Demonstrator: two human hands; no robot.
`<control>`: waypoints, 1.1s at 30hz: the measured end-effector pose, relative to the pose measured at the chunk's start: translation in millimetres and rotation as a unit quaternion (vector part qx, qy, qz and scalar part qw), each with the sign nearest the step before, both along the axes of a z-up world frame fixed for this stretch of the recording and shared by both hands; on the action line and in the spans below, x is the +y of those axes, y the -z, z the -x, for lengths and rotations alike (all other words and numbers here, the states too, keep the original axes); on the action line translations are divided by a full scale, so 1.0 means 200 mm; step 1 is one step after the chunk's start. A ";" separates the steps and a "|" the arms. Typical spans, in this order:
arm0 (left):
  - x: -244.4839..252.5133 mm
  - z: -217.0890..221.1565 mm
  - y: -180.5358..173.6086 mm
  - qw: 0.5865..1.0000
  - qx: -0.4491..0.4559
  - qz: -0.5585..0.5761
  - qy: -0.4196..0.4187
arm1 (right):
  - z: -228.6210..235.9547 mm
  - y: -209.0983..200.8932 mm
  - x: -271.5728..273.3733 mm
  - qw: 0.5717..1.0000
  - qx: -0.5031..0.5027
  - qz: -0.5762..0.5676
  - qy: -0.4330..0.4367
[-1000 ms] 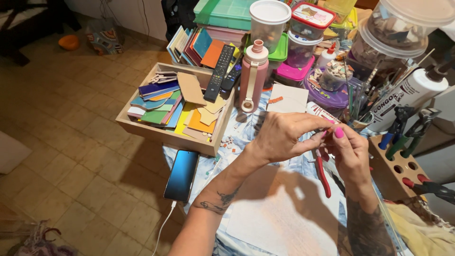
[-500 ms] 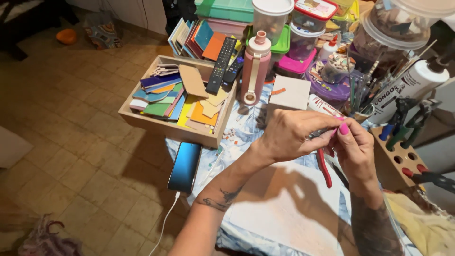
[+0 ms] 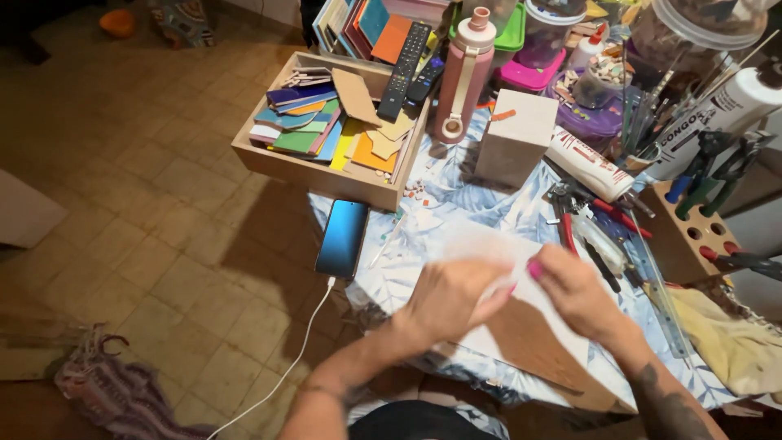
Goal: Crafting small items using pliers and decorative components on a workshop desk
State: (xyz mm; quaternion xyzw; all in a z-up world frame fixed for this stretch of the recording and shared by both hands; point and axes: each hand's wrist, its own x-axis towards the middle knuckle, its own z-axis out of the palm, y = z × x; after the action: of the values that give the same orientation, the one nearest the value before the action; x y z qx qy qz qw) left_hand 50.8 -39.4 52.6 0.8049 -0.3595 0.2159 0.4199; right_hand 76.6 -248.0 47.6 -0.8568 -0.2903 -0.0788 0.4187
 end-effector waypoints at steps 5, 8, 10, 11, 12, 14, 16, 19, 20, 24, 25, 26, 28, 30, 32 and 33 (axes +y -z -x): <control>0.12 0.21 0.16 0.964 0.037 -0.263 0.031 | 0.15 0.09 0.13 0.934 -0.030 0.356 -0.029; 0.15 0.24 0.30 0.949 0.019 -0.313 0.012 | 0.12 0.17 0.20 0.931 -0.147 0.332 -0.046; 0.15 0.23 0.31 0.947 0.014 -0.321 0.001 | 0.04 0.22 0.24 0.921 -0.188 0.337 -0.061; 0.15 0.22 0.30 0.947 0.015 -0.321 0.003 | 0.00 0.23 0.28 0.924 -0.187 0.326 -0.076; 0.15 0.22 0.30 0.947 0.016 -0.320 0.004 | -0.04 0.25 0.32 0.926 -0.187 0.314 -0.090; 0.16 0.22 0.28 0.948 0.015 -0.317 0.006 | -0.08 0.26 0.34 0.917 -0.194 0.326 -0.126; 0.16 0.21 0.28 0.950 0.010 -0.313 0.009 | -0.08 0.24 0.31 0.906 -0.202 0.338 -0.158; 0.17 0.21 0.29 0.948 0.023 -0.317 0.023 | 0.06 0.17 0.17 0.911 -0.079 0.372 -0.159; 0.17 0.21 0.29 0.949 0.022 -0.312 0.026 | 0.13 0.14 0.11 0.913 -0.050 0.382 -0.136; 0.18 0.21 0.27 0.942 0.027 -0.334 0.035 | 0.30 0.15 -0.08 0.910 -0.043 0.408 -0.058; 0.18 0.21 0.27 0.942 0.025 -0.333 0.033 | 0.28 0.16 -0.06 0.909 -0.046 0.409 -0.059; 0.18 0.21 0.27 0.946 0.018 -0.323 0.032 | 0.26 0.17 -0.04 0.911 -0.051 0.403 -0.071; 0.19 0.20 0.27 0.948 0.009 -0.316 0.031 | 0.17 0.19 0.07 0.914 -0.057 0.394 -0.084; 0.19 0.21 0.28 0.949 0.004 -0.312 0.035 | 0.04 0.22 0.21 0.924 -0.108 0.356 -0.093; 0.19 0.20 0.28 0.946 0.002 -0.323 0.034 | -0.10 0.25 0.34 0.914 -0.141 0.360 -0.121; 0.19 0.20 0.28 0.942 0.004 -0.333 0.030 | -0.17 0.27 0.40 0.903 -0.172 0.363 -0.153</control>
State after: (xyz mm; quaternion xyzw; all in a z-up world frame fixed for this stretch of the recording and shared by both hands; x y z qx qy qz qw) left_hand 10.8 -2.2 -3.0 0.8884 -0.4334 0.0677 0.1353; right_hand 109.9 -168.8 -6.1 -0.8674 -0.4943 -0.0494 0.0293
